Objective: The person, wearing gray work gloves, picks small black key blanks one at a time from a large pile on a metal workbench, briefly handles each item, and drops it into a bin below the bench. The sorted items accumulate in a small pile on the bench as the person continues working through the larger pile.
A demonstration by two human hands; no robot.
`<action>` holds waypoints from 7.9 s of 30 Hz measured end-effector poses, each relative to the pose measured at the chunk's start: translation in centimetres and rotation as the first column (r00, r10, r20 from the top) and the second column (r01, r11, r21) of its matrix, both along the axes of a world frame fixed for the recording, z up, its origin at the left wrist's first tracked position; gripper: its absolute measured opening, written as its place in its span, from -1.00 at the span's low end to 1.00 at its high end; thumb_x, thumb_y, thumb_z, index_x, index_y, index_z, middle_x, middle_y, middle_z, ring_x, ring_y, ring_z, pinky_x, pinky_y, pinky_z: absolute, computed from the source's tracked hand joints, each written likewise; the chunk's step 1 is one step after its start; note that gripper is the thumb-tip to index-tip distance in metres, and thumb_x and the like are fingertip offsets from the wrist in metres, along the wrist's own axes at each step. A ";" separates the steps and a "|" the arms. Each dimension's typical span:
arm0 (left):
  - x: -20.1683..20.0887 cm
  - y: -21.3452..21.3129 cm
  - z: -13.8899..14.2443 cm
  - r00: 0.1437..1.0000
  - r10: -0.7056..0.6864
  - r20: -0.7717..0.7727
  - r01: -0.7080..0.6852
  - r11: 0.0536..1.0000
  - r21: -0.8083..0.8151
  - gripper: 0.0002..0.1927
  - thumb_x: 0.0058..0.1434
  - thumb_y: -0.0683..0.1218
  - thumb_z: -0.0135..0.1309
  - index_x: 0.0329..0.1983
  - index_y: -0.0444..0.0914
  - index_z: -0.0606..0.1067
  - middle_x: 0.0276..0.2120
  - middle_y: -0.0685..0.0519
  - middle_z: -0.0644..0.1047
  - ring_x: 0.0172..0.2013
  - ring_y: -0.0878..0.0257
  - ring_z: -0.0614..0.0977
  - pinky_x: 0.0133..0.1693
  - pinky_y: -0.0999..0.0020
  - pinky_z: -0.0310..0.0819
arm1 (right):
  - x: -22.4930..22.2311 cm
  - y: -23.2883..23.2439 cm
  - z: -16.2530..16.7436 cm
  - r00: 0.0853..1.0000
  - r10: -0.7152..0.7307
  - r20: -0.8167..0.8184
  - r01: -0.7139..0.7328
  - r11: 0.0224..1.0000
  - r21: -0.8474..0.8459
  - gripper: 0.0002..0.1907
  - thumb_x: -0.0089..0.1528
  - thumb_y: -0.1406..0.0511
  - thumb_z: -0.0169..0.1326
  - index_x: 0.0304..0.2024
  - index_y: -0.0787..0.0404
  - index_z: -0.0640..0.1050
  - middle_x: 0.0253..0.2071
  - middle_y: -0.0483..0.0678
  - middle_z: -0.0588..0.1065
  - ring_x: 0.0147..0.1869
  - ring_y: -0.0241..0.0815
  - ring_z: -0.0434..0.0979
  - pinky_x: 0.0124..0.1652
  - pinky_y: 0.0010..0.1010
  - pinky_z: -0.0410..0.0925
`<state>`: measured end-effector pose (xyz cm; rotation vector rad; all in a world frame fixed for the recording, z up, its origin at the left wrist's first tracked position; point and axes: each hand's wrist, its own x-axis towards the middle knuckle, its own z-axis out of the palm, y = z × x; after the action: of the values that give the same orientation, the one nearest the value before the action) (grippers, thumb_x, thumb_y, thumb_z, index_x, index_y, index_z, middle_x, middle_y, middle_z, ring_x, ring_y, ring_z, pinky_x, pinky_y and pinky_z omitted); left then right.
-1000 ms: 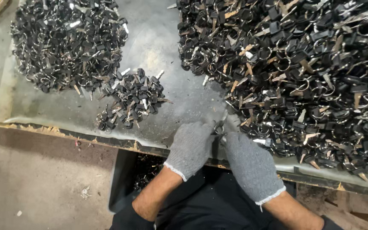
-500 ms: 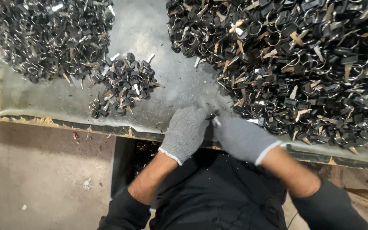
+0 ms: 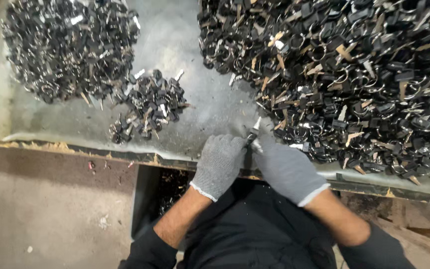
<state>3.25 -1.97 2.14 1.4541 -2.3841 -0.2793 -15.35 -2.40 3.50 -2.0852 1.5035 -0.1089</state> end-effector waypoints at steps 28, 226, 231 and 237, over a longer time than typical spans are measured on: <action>-0.7 0.9 0.9 0.986 0.137 -0.092 -0.140 0.990 -0.025 -0.86 0.19 -0.10 0.22 -0.28 -0.20 0.50 -0.39 -0.03 0.53 -0.30 -0.04 0.60 -0.23 0.03 0.41 | -0.8 0.5 1.4 0.996 0.084 -0.030 -0.086 0.989 -0.116 -0.80 0.30 0.24 0.02 -0.20 0.28 0.45 -0.46 0.14 0.54 -0.42 0.11 0.63 -0.46 -0.16 0.48; 0.3 -2.4 1.3 0.986 0.098 -0.134 -0.061 0.964 0.261 -0.86 0.20 -0.18 0.08 -0.20 -0.28 0.57 -0.31 -0.15 0.57 -0.21 -0.16 0.62 -0.15 -0.07 0.48 | 1.7 0.3 -0.2 0.937 -0.034 -0.347 -0.119 0.904 -0.410 -0.89 0.26 0.30 0.05 -0.18 0.17 0.45 -0.38 0.00 0.49 -0.42 -0.09 0.63 -0.52 -0.31 0.47; 0.1 -1.5 0.8 0.982 0.110 -0.154 -0.085 0.983 0.164 -0.90 0.22 -0.16 0.10 -0.21 -0.21 0.56 -0.30 -0.10 0.58 -0.17 -0.11 0.62 -0.10 0.00 0.48 | 0.3 -2.1 0.4 0.994 0.077 -0.075 -0.074 0.997 0.032 -0.80 0.33 0.26 -0.07 -0.12 0.28 0.41 -0.41 0.18 0.57 -0.34 0.19 0.63 -0.35 -0.01 0.47; 0.4 -0.7 0.3 0.973 0.045 -0.225 -0.039 0.999 0.032 -0.73 0.11 -0.20 0.08 -0.09 -0.28 0.53 -0.23 -0.10 0.57 -0.16 -0.08 0.59 -0.10 0.02 0.42 | -1.6 -2.4 1.1 0.998 0.012 0.059 -0.023 0.982 0.190 -0.67 0.37 0.17 -0.11 0.02 0.30 0.34 -0.43 0.23 0.56 -0.38 0.24 0.62 -0.40 0.01 0.46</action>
<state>3.69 -2.63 2.45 1.4020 -2.1740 -0.4434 -16.99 -4.84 4.63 -1.9267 1.4036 -0.0166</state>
